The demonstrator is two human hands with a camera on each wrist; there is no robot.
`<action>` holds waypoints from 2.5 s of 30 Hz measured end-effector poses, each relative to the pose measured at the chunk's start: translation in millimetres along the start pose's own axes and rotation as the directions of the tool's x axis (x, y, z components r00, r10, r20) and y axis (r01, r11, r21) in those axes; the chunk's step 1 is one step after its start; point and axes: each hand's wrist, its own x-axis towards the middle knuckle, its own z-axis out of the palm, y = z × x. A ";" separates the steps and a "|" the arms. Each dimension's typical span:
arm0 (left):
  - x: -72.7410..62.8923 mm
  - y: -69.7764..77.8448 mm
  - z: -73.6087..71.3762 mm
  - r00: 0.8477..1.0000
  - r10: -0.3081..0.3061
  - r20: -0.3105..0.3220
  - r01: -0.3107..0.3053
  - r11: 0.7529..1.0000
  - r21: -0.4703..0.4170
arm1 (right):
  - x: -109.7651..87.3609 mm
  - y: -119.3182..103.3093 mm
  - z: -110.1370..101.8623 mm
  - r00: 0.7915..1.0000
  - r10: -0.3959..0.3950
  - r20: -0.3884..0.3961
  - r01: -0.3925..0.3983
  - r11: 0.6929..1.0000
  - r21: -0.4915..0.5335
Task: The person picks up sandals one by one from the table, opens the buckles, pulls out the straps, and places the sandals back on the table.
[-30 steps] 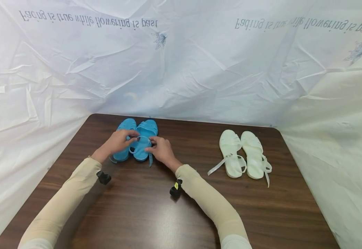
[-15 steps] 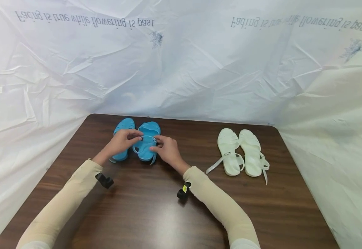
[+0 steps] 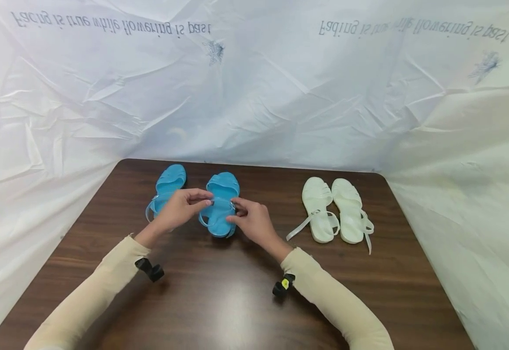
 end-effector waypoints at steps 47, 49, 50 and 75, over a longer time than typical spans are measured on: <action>-70.8 4.4 80.0 0.990 -0.076 0.118 0.089 0.990 -0.105 | -120.5 12.5 -32.8 0.964 0.128 0.231 -0.152 0.984 0.089; -70.8 1.9 80.9 0.986 -0.081 0.147 0.096 0.990 -0.100 | -121.7 14.1 -31.7 0.964 0.124 0.236 -0.149 0.984 0.094; -70.6 0.7 81.2 0.984 -0.080 0.162 0.096 0.991 -0.095 | -122.3 14.8 -31.2 0.964 0.120 0.237 -0.146 0.985 0.096; -23.6 7.0 94.6 0.799 0.217 0.561 -0.336 0.935 0.115 | -133.3 25.2 -33.2 0.955 0.162 0.249 -0.183 0.981 0.064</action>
